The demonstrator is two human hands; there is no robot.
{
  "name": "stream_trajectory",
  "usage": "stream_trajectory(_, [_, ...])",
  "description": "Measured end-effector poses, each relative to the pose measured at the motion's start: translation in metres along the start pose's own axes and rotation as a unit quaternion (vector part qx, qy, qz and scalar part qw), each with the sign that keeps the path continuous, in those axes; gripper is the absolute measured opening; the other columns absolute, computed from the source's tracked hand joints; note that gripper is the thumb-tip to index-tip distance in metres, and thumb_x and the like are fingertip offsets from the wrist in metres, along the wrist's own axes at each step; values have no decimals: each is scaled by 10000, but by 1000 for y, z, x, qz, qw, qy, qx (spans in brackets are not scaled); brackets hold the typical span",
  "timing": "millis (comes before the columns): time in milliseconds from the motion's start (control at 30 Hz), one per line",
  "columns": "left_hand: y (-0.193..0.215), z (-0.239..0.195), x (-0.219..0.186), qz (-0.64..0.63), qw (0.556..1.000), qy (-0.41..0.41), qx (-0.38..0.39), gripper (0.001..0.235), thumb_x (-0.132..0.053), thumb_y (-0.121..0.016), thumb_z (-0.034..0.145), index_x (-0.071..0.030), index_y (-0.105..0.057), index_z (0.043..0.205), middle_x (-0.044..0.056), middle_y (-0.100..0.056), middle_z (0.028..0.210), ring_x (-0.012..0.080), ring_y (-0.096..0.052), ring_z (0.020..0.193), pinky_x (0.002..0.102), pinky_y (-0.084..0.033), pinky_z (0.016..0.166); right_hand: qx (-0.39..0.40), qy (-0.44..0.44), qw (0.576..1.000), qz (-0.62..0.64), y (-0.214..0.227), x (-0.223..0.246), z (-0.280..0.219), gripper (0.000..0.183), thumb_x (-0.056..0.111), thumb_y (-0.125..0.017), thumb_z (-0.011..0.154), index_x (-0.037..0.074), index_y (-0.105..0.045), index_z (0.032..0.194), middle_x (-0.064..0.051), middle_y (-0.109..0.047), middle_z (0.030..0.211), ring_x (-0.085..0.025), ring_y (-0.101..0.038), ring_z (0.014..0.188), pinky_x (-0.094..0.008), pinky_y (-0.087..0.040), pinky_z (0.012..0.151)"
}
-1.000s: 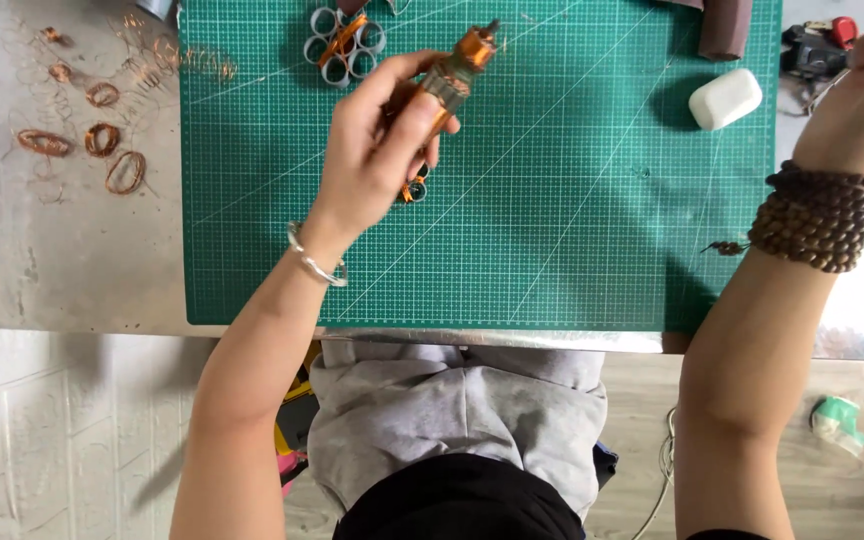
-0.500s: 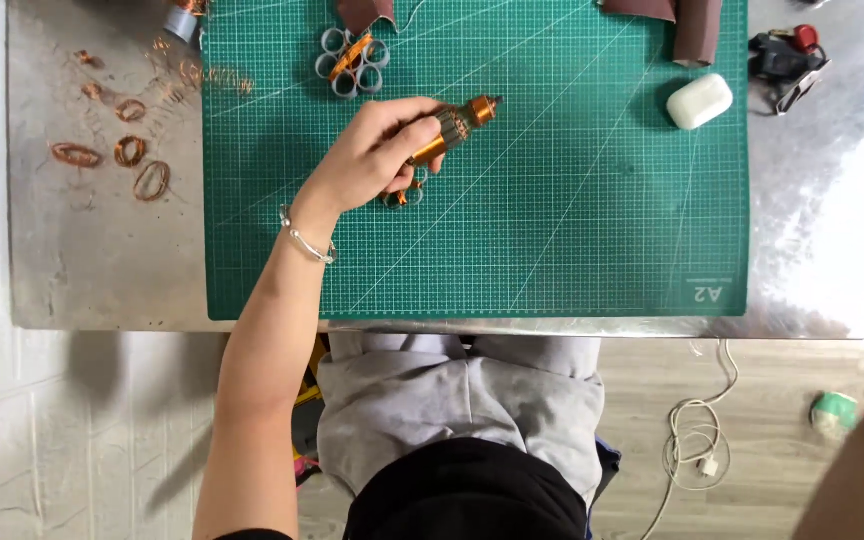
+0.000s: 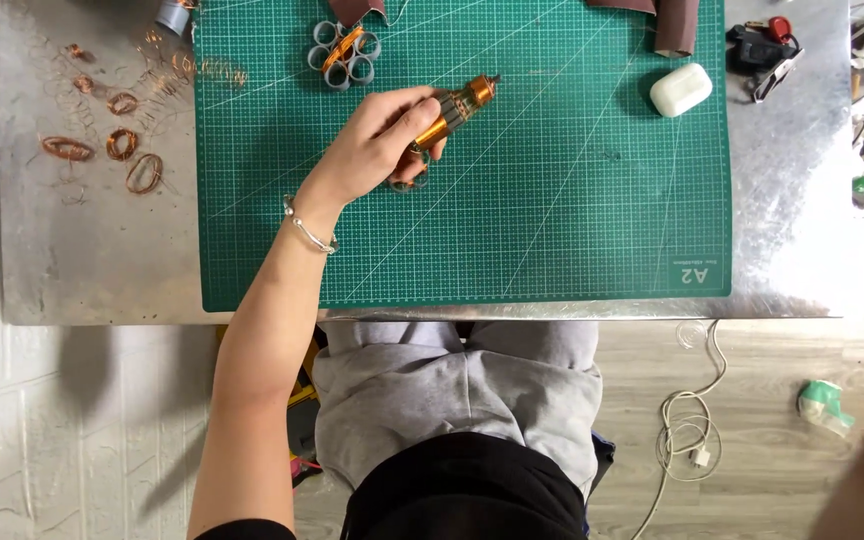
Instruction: Wrapping wire around a cylindrical copper-coiled component on a workbench with a green cutting mat.
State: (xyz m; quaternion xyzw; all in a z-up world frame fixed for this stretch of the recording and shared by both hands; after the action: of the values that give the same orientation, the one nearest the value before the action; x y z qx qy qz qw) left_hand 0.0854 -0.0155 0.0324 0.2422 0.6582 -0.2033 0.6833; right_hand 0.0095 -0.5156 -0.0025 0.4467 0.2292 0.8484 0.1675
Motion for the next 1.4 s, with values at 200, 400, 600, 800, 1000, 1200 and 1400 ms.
stream_trajectory(200, [-2, 2, 4, -71, 996, -13, -58, 343, -322, -396, 978, -35, -509, 1129, 36, -573, 786, 78, -521, 607, 158, -379, 440, 62, 18, 996, -59, -150, 138, 49, 299, -131, -660, 732, 37, -559, 958, -138, -604, 1103, -236, -605, 947, -318, -495, 743])
stream_trajectory(400, [-10, 3, 5, -120, 990, -21, -70, 348, -344, -376, 984, -75, -475, 1181, 23, -556, 848, 76, -510, 751, 184, -434, 630, 103, -49, 992, -55, -312, 243, 128, 250, 165, -577, 927, -24, -615, 1087, -138, -643, 931, -221, -584, 631, -389, -480, 671])
stream_trajectory(600, [-11, 1, -2, -126, 988, -56, -73, 329, -296, -408, 992, -57, -459, 1212, 55, -535, 906, 130, -540, 880, 228, -487, 801, -36, -163, 984, 54, -341, 206, 136, 138, 137, -584, 878, 20, -656, 896, -51, -637, 692, -126, -515, 518, -270, -406, 501])
stream_trajectory(800, [-7, -3, -15, -92, 988, -84, -96, 321, -318, -407, 996, -82, -446, 1210, 44, -555, 951, 140, -545, 913, 262, -468, 891, -45, -202, 969, 137, -340, 208, 133, 206, 212, -584, 900, 43, -667, 816, 29, -547, 573, -33, -351, 458, -202, -279, 418])
stream_trajectory(1000, [-9, 4, -14, -96, 985, -102, -101, 330, -288, -433, 995, -62, -433, 1236, 76, -575, 963, 141, -559, 856, 249, -482, 823, -85, -151, 980, 101, -338, 209, 128, 112, 86, -567, 888, 48, -616, 795, 16, -517, 539, -54, -390, 441, -213, -310, 420])
stream_trajectory(1200, [-3, 24, -28, -118, 981, -111, -104, 358, -252, -462, 991, -45, -407, 1278, 114, -606, 988, 151, -590, 820, 249, -497, 743, 26, -119, 987, 108, -373, 222, 101, 112, -2, -545, 816, 38, -644, 781, -72, -687, 763, -133, -593, 543, -247, -484, 492])
stream_trajectory(1400, [3, 46, -87, -80, 975, -183, -93, 322, -278, -452, 1014, -88, -433, 1275, 139, -604, 1008, 177, -612, 838, 274, -534, 771, 139, -63, 988, 12, -387, 234, 92, 123, 65, -554, 845, 27, -650, 779, -61, -647, 706, -196, -577, 540, -329, -484, 501])
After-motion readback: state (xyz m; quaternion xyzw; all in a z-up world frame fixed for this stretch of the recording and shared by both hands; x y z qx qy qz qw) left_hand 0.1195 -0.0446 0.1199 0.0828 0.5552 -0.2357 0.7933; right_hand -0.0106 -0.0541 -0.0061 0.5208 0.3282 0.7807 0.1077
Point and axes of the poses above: each hand's wrist, its own z-axis towards the middle knuckle, its own y-axis out of the back of the hand, x = y × z, the point moved 9 cm from there along z, towards the middle knuckle
